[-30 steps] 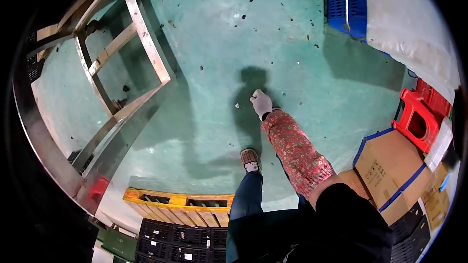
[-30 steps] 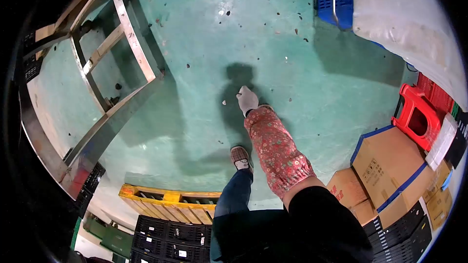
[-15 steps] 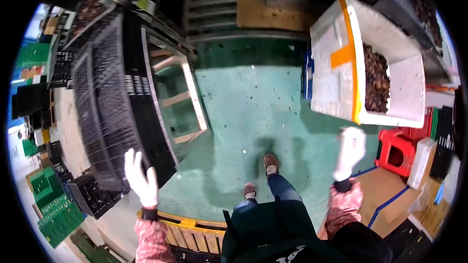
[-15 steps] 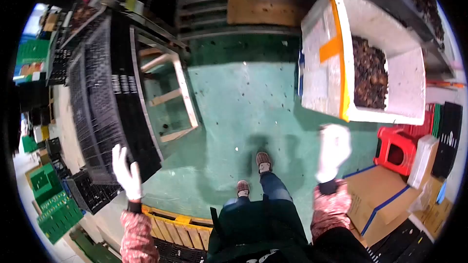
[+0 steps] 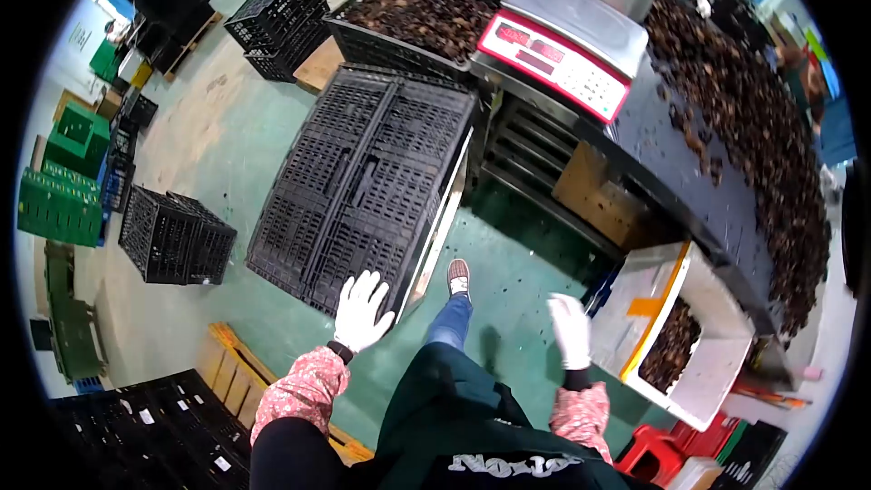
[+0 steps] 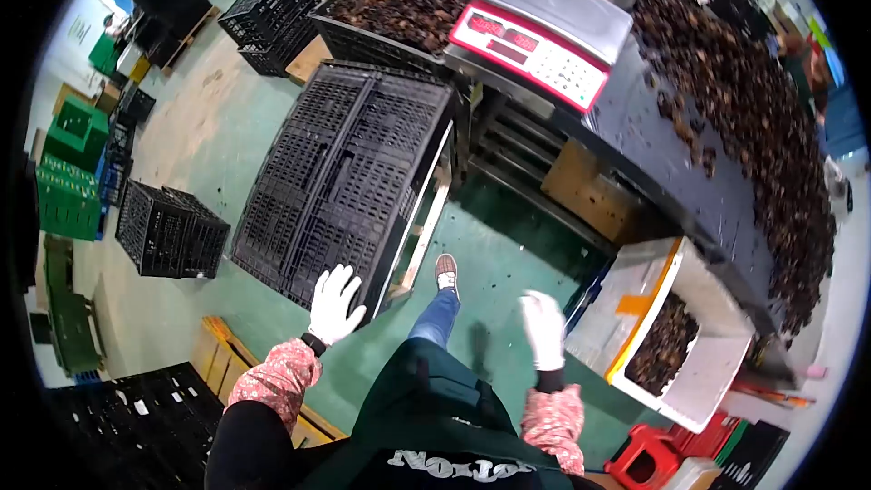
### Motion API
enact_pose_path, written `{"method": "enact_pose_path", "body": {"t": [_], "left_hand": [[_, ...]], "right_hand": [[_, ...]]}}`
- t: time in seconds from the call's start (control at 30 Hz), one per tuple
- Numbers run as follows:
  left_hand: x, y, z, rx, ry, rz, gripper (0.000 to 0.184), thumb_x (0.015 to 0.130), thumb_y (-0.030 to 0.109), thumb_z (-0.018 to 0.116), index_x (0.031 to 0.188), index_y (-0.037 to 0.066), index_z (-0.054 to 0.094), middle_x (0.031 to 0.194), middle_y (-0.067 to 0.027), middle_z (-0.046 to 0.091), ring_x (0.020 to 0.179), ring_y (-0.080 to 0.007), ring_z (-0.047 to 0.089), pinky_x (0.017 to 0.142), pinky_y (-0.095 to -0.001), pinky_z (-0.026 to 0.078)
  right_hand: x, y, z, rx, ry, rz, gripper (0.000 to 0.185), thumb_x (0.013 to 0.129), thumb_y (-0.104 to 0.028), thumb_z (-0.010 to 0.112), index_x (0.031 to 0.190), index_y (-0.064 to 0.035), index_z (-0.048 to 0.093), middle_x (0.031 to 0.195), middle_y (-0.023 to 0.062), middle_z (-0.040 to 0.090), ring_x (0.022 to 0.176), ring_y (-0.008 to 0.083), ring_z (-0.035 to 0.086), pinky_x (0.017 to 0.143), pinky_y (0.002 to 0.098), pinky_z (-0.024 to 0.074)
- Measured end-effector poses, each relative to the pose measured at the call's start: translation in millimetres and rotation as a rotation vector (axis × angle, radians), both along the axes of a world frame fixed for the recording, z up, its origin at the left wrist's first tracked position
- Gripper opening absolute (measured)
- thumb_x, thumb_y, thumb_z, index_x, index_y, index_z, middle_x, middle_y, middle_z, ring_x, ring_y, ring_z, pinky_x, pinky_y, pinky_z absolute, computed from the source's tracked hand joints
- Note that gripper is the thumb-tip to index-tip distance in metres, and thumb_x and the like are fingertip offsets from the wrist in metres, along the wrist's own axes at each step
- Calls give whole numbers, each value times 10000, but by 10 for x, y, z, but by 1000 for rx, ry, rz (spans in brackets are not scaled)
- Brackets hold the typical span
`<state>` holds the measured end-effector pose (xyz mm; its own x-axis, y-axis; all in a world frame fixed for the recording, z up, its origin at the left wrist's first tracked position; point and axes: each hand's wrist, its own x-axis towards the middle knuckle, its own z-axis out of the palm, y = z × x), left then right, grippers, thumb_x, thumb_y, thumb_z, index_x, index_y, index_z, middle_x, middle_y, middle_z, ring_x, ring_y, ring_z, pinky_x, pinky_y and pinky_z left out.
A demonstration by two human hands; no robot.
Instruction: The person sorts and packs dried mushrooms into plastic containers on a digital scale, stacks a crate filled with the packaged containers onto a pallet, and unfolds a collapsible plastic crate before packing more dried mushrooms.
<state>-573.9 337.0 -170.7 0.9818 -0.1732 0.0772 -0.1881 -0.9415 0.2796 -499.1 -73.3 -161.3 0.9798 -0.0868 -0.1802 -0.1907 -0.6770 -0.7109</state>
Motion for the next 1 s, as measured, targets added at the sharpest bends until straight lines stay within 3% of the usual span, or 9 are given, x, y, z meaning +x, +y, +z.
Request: {"method": "enact_pose_path", "body": {"t": [0.13, 0.33, 0.53, 0.67, 0.77, 0.83, 0.9, 0.93, 1.0], "left_hand": [[-33, 78, 29, -72, 78, 18, 585, 763, 331, 711, 1251, 39, 572, 1384, -188, 486, 1340, -380, 396, 1134, -547, 251], [-57, 151, 58, -15, 125, -3, 582, 837, 431, 613, 1298, 79, 559, 1387, -147, 490, 1350, -341, 384, 1146, -531, 206], [-63, 112, 147, -55, 263, 31, 540, 842, 440, 590, 1258, 96, 601, 1368, -120, 529, 1303, -306, 451, 1131, -524, 272], [-82, 46, 190, -102, 323, 114, 527, 843, 441, 598, 1267, 128, 614, 1405, -76, 525, 1329, -268, 446, 1133, -510, 287], [-52, -23, 210, -179, 357, 225, 498, 842, 408, 623, 1252, 126, 623, 1394, -65, 534, 1330, -260, 447, 1141, -504, 284], [0, -112, 241, -235, 310, 324, 414, 841, 379, 640, 1147, 100, 638, 1260, -84, 598, 1264, -274, 490, 1096, -487, 328], [159, -245, 258, -348, 222, 526, 301, 842, 298, 654, 1048, 81, 631, 1092, -97, 630, 1136, -287, 544, 1007, -471, 384], [306, -290, 248, -337, 250, 651, 293, 835, 230, 663, 1079, 74, 621, 1088, -99, 620, 1100, -287, 552, 983, -468, 394], [741, -311, 233, -244, -104, 864, 369, 827, 161, 669, 1175, 63, 592, 1201, -121, 589, 1159, -315, 537, 996, -465, 391]], "right_hand": [[593, 1176, 119, 166, 32, 642, 238, 921, -265, 625, 1065, -86, 688, 1028, 108, 673, 989, 297, 649, 868, 357, 515], [1980, 2485, 308, -85, -313, 1028, 261, 916, -295, 607, 1055, -85, 676, 971, 111, 666, 911, 307, 643, 795, 389, 516], [2401, 3941, 116, -54, -692, 1482, 442, 869, -320, 644, 1180, -8, 602, 1250, 168, 583, 1141, 314, 559, 964, 418, 434], [2454, 4236, -227, -203, -496, 1764, 344, 860, -412, 650, 887, -69, 652, 862, 97, 607, 891, 284, 580, 853, 414, 432], [2548, 4361, -190, -136, -493, 1817, 453, 807, -537, 659, 841, -86, 643, 842, 103, 582, 842, 284, 557, 770, 409, 408], [2575, 4382, 85, -114, -486, 1900, 524, 738, -594, 693, 862, -87, 640, 850, 108, 583, 849, 291, 552, 760, 415, 400], [2629, 4467, 299, -24, -541, 1928, 437, 786, -516, 681, 870, -90, 636, 826, 97, 593, 827, 282, 574, 748, 413, 417], [2621, 4566, 375, 1, -584, 1925, 402, 804, -487, 675, 869, -92, 636, 810, 89, 596, 815, 277, 582, 743, 412, 423], [2693, 4869, 671, 65, -691, 1930, 348, 838, -442, 651, 849, -95, 641, 775, 79, 603, 787, 270, 598, 735, 410, 432]]}}
